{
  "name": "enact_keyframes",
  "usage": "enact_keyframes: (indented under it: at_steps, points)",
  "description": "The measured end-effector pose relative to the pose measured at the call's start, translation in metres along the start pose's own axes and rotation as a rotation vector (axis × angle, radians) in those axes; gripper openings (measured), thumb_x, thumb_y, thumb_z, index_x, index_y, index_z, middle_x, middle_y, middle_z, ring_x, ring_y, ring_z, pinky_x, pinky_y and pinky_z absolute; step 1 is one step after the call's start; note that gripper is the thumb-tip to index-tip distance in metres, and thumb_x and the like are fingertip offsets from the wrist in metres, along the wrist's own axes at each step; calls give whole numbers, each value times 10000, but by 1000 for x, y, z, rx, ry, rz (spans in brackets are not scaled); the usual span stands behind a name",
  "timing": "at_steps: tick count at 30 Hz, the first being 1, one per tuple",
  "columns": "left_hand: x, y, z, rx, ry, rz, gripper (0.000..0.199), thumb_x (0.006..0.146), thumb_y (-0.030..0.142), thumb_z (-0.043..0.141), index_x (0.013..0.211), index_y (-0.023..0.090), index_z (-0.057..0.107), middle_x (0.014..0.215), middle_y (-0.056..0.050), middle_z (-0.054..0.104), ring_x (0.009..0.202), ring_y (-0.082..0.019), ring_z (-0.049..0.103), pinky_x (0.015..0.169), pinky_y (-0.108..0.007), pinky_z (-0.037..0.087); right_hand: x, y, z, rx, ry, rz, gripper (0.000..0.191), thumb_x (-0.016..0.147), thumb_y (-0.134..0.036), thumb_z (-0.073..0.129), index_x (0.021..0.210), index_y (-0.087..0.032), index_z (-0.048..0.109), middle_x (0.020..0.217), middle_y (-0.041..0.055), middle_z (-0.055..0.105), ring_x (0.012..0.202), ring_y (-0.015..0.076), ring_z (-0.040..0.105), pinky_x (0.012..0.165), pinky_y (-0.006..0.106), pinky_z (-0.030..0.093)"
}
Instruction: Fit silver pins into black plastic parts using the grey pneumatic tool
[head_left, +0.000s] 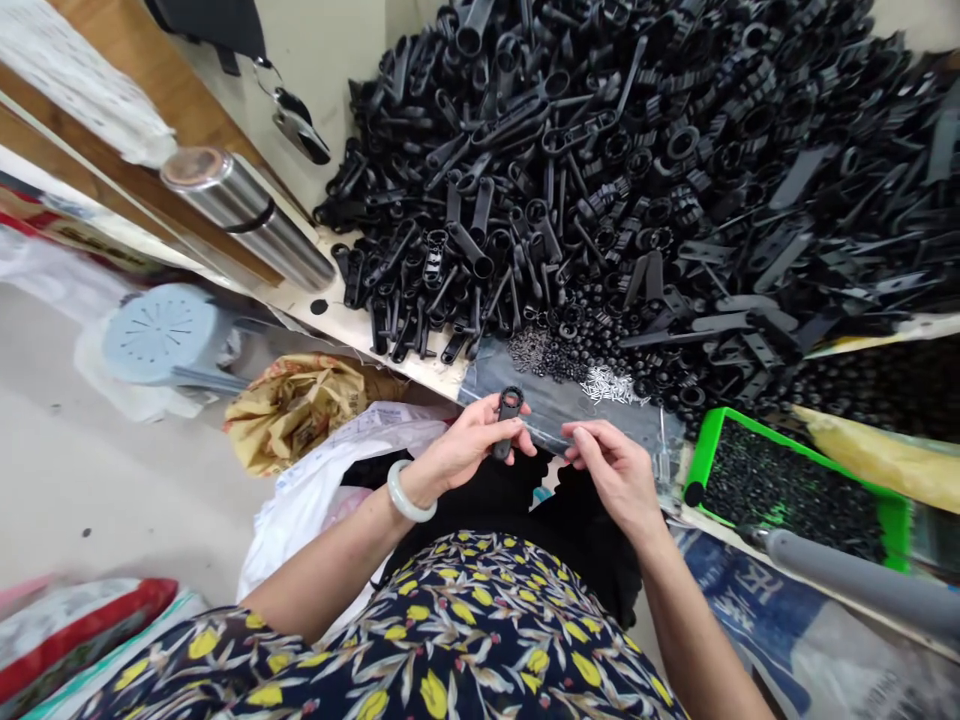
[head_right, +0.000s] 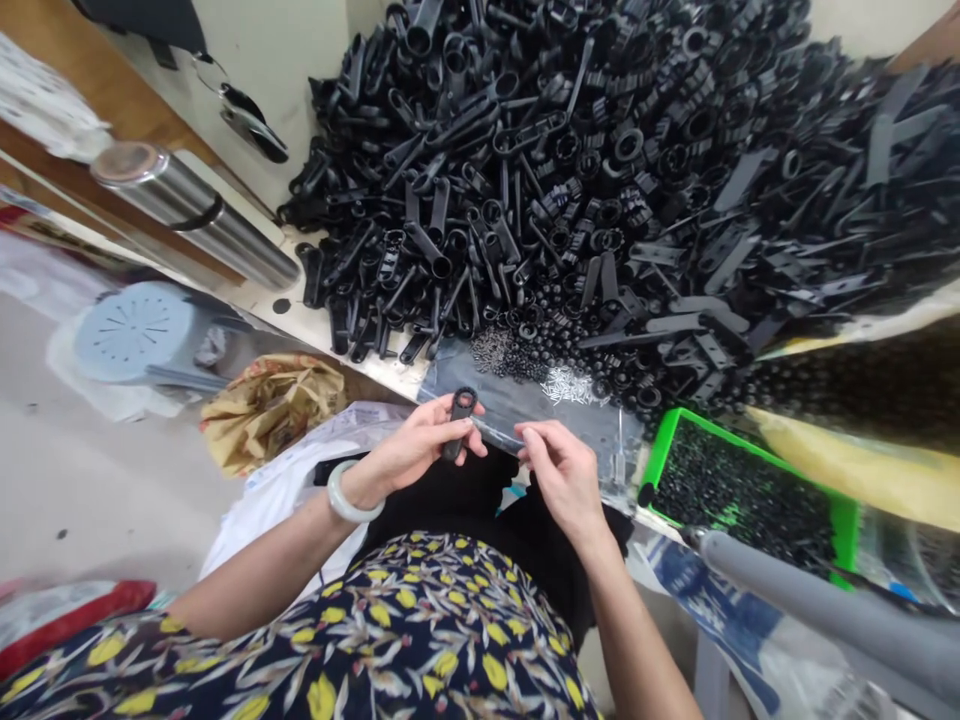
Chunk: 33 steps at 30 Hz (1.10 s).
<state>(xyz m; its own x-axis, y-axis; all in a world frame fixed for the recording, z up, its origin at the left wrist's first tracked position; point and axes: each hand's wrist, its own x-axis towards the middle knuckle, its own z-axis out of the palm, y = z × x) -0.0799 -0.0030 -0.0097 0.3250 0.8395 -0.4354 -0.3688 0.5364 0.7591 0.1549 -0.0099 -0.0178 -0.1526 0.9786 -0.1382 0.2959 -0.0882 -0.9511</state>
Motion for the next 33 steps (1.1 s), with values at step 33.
enact_keyframes:
  at_steps: [33]
  points:
    - [-1,17,26,-300,137,119,375,931,431,697,761,206,450,632,49,473,527,-83,387,547,-230,360,9,-2,10,161,-35,41,364,978,-500,677,1223,-240,742,918,35,722,716,143,674,643,263,572]
